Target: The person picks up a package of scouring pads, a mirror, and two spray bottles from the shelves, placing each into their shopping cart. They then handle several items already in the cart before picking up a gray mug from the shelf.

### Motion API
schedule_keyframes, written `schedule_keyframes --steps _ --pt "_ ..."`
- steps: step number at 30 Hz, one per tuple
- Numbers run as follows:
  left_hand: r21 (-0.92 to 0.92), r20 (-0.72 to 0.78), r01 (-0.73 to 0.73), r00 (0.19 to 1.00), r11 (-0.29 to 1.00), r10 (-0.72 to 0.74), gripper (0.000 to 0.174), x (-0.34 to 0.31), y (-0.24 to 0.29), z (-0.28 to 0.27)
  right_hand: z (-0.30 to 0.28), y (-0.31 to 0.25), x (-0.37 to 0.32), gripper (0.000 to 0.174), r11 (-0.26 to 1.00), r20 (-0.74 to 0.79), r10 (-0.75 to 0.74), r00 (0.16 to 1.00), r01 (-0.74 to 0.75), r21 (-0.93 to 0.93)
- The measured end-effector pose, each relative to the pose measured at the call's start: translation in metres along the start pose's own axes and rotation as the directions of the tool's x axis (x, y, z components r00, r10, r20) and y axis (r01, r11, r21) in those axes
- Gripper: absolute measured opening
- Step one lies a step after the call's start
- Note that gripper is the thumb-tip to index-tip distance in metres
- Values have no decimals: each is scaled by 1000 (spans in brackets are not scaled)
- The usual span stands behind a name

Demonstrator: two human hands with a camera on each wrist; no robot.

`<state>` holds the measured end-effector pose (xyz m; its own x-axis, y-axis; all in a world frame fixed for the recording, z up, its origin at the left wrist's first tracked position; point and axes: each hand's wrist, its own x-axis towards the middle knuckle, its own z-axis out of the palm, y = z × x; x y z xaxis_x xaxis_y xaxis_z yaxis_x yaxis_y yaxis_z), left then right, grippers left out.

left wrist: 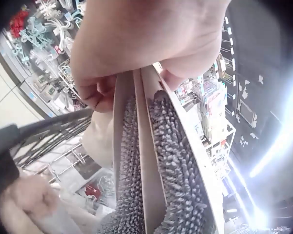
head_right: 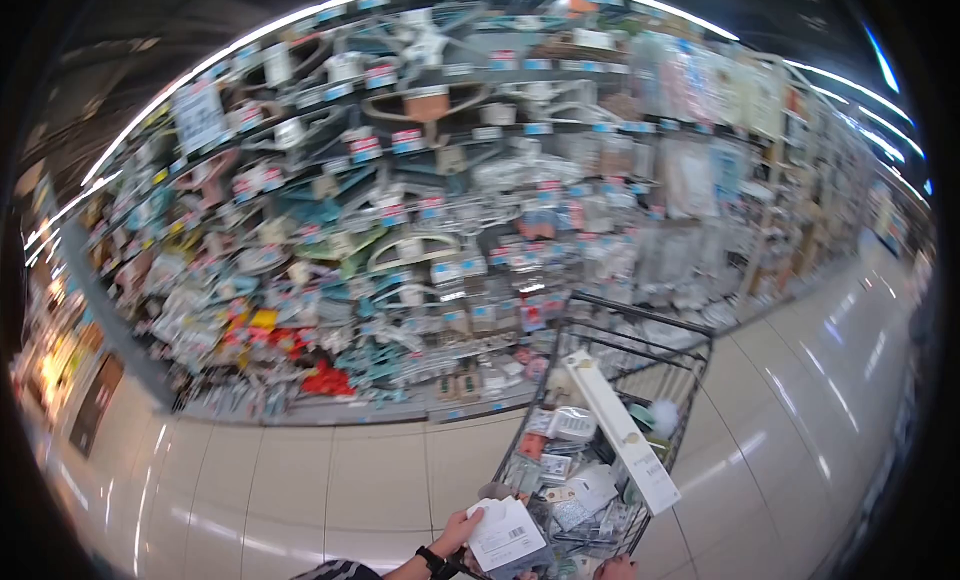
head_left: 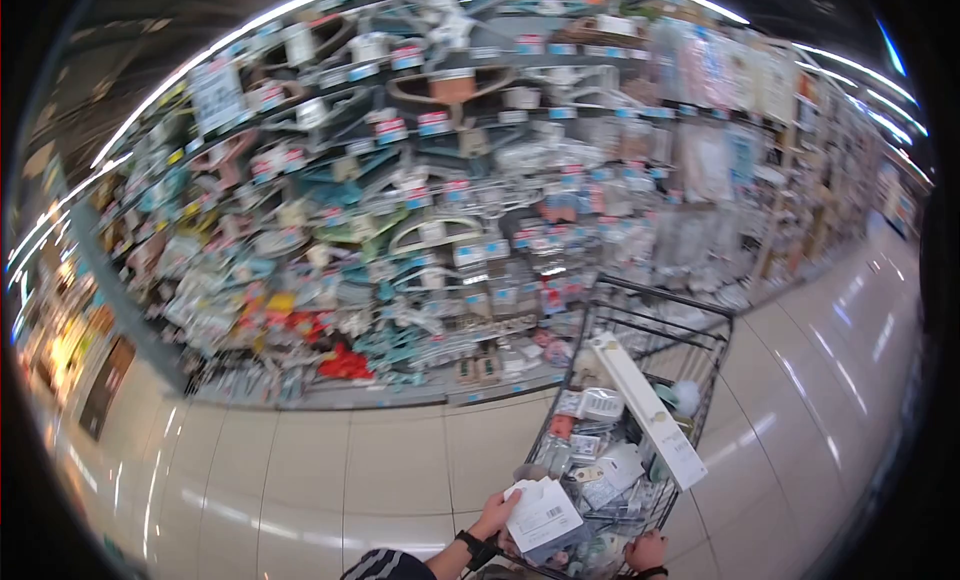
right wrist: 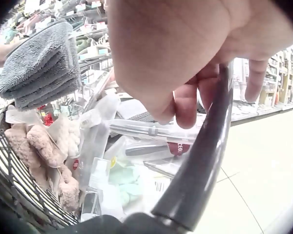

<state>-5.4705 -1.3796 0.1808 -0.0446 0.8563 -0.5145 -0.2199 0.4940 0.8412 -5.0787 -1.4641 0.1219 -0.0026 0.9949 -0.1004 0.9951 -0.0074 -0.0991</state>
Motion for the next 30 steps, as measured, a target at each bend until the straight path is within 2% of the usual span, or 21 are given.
schedule_keyframes --steps 3,6,7,9,10,12,14,15,17,18,19,20,24,27,30 --pt "107 71 76 994 991 -84 41 17 -25 -13 -7 4 -25 23 998 6 58 998 -57 -22" --pt "114 169 93 979 989 -112 44 20 -37 -8 -22 0 -57 20 998 -81 52 995 -49 42" --pt "129 182 130 971 983 -152 43 20 -39 -4 -24 -1 -70 25 995 -58 96 994 -94 40" --pt "190 209 40 975 981 -80 41 28 -55 -1 -20 -9 -97 36 982 -14 183 983 -182 39" --pt "219 226 -7 973 976 -44 41 34 -62 0 -16 -13 -106 37 985 59 173 983 -173 -7" --pt "289 195 -12 980 957 -47 38 37 -57 0 -6 -21 -128 42 985 206 168 964 -154 -84" --pt "401 203 -68 979 913 -16 37 45 -59 -4 19 -19 -136 44 977 261 214 941 -207 -54" --pt "335 194 -85 981 938 20 35 44 -55 -1 18 -21 -138 46 974 311 227 923 -218 -64" --pt "419 172 -60 985 906 -14 34 46 -42 -7 10 -34 -133 54 969 382 245 891 -243 -54" --pt "456 159 -58 987 888 -17 33 48 -41 -1 7 -32 -136 41 982 183 186 965 -184 -28" --pt "418 146 -66 989 906 5 33 46 -42 5 2 -28 -139 29 992 -25 123 992 -124 -23" --pt "380 130 -72 991 922 24 33 40 -42 10 -17 -28 -138 19 997 -229 55 972 -65 -34" --pt "259 40 -174 985 950 169 32 35 -47 28 -42 -25 -132 15 998 -170 67 983 -63 32" --pt "279 -22 -218 972 935 233 30 34 -59 49 -39 1 -130 12 995 -186 53 981 -36 94" --pt "276 -59 -191 975 942 215 28 33 -62 68 -42 20 -125 13 992 -178 68 982 -48 115"
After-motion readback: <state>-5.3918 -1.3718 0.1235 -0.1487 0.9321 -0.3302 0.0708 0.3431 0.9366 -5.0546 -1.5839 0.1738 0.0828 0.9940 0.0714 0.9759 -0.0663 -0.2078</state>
